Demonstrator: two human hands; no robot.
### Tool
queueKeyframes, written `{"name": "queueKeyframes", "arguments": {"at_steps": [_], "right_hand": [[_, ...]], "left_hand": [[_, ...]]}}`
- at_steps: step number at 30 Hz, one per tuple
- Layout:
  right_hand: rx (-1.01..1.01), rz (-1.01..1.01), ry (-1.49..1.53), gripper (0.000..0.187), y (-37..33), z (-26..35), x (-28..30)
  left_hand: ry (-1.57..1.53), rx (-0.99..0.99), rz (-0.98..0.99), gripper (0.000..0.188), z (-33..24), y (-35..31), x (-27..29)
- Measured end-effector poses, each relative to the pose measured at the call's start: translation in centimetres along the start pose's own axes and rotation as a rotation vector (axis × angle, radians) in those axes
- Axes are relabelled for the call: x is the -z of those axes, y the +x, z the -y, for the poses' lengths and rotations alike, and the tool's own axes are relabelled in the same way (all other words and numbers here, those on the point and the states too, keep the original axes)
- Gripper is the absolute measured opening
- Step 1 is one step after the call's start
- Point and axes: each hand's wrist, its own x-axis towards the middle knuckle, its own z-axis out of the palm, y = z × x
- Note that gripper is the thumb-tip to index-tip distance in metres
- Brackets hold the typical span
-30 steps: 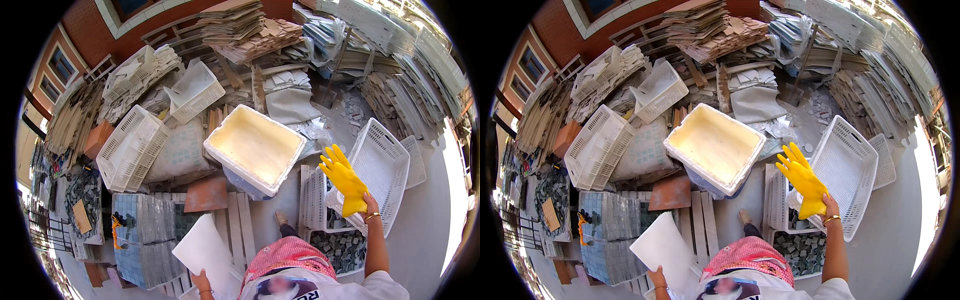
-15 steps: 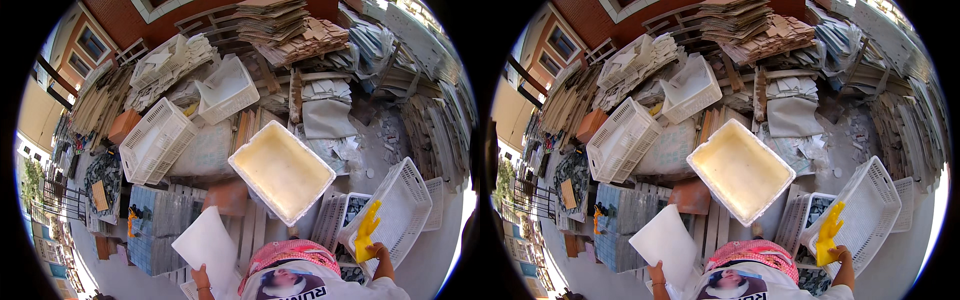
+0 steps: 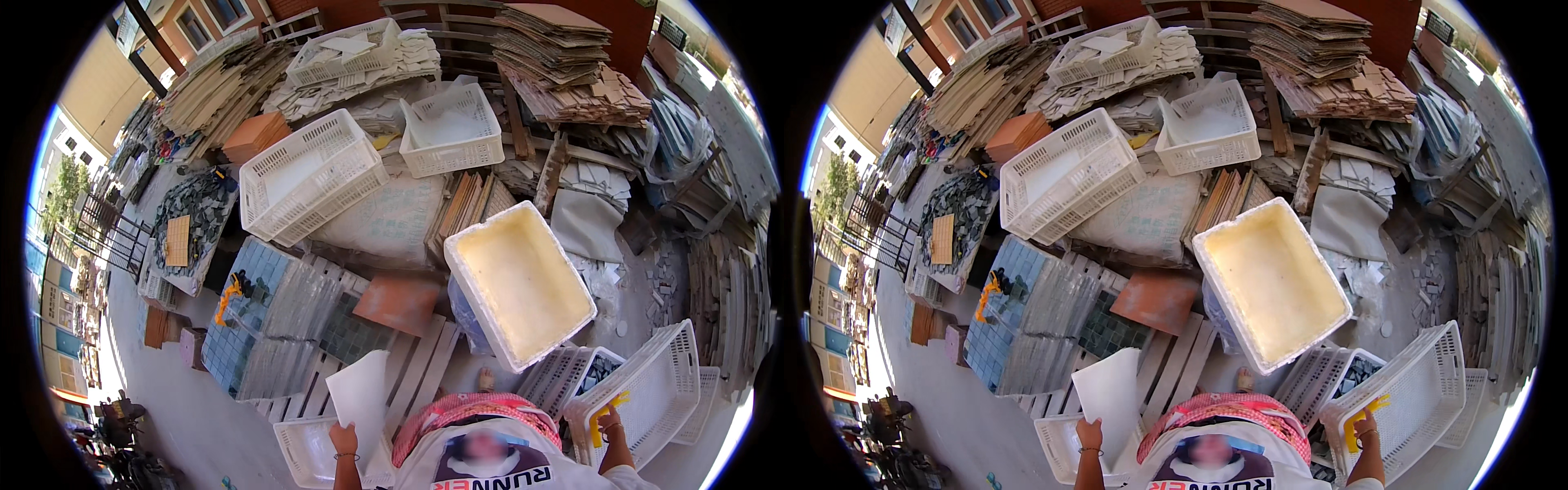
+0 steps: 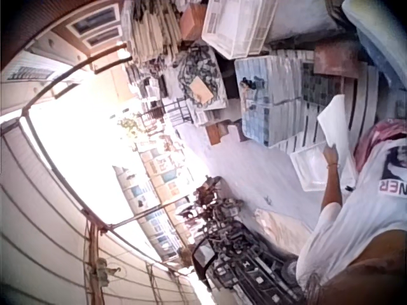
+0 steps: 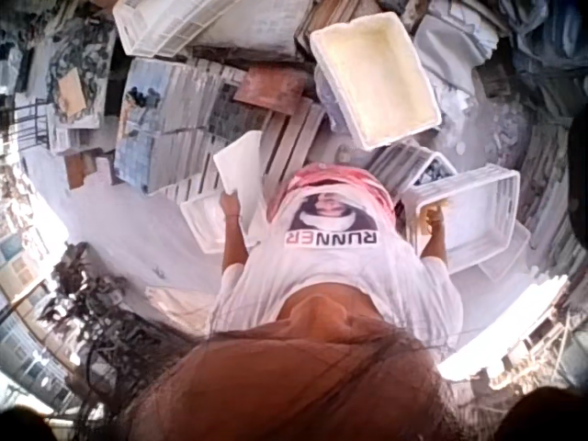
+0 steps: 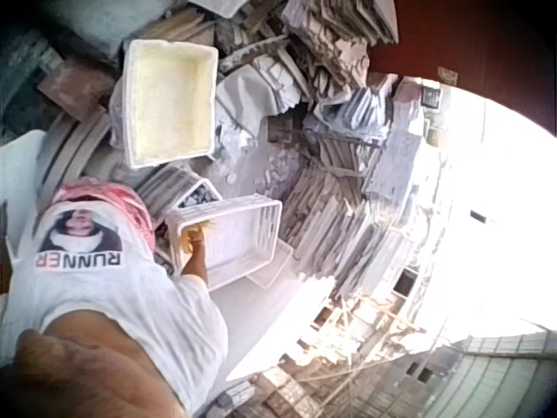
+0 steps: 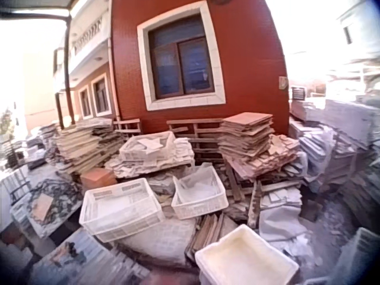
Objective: The person sorts white foam sheets from a plastic basket, separating them and placing them into a stack. They then pick up a pair of yellow gloves and place them into a container.
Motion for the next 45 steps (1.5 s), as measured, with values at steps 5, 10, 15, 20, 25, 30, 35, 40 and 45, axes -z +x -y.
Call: {"name": "queueKeyframes", "arguments": {"at_steps": [5,10,15,20,25,30,35,40,45], "right_hand": [[-0.578,-0.186,1.621,0.028,-2.5,5.5,5.6],[-0.647,-0.372,0.631,0.030,-1.6,5.2,6.2],[-0.541,-0.341,0.300,0.025,-1.2,9.7,14.9],[-0.036,-0.702,0.649,0.026,-4.1,21.5,29.8],[0.536,-0.606,1.013,0.056,-1.5,30.0,38.8],[1.240,-0.159,1.438,0.085,2.5,34.9,45.2],[1.203,0.085,1.452,0.081,-0.2,35.9,48.3],[0.875,-0.192,1.417,0.064,-1.4,34.1,47.4],[0.772,-0.392,1.390,0.046,-1.8,32.3,46.1]], "left_hand": [[0.218,0.078,0.048,0.022,3.9,-1.8,1.7],[0.182,0.060,0.066,0.020,7.5,-1.9,1.8],[0.018,0.011,0.072,0.020,4.1,-1.1,2.1],[-0.142,-0.104,0.159,0.023,-5.9,0.3,5.5],[-0.538,-0.116,0.287,0.035,-14.4,1.1,10.5],[-0.952,-0.145,0.488,0.056,-19.9,1.5,12.9],[-0.974,-0.119,0.569,0.056,-20.3,4.5,9.7],[-0.951,-0.176,0.574,0.051,-21.6,4.5,5.5],[-0.989,-0.170,0.639,0.051,-23.3,3.6,2.9]]}}
